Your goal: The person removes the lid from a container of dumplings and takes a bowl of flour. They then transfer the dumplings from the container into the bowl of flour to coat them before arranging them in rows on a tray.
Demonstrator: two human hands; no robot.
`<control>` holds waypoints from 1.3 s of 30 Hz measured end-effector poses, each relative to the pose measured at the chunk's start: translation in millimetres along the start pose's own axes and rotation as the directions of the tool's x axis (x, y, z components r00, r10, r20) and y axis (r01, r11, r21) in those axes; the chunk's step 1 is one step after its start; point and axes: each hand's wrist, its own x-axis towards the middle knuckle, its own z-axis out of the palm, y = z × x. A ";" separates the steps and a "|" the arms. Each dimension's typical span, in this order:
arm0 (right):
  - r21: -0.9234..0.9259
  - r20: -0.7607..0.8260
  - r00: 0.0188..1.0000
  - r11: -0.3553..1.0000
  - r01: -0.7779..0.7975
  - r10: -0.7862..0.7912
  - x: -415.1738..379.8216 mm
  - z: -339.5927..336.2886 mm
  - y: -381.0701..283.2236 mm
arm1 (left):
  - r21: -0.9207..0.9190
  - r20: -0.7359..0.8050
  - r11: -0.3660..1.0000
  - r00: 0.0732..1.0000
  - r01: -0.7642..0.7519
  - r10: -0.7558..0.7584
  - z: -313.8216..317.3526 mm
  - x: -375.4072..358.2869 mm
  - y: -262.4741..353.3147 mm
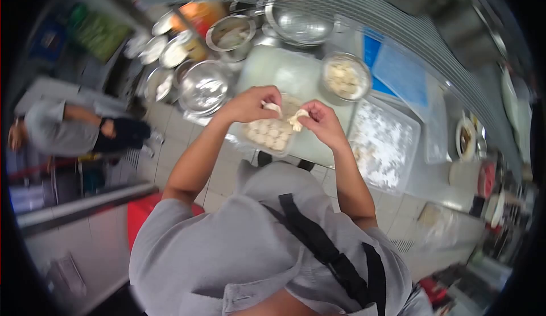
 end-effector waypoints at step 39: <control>-0.237 -0.717 0.656 0.968 0.087 -0.234 -18.5 -91.5 -23.3 | -0.362 -0.531 0.870 0.841 -0.336 0.104 82.1 122.4 34.9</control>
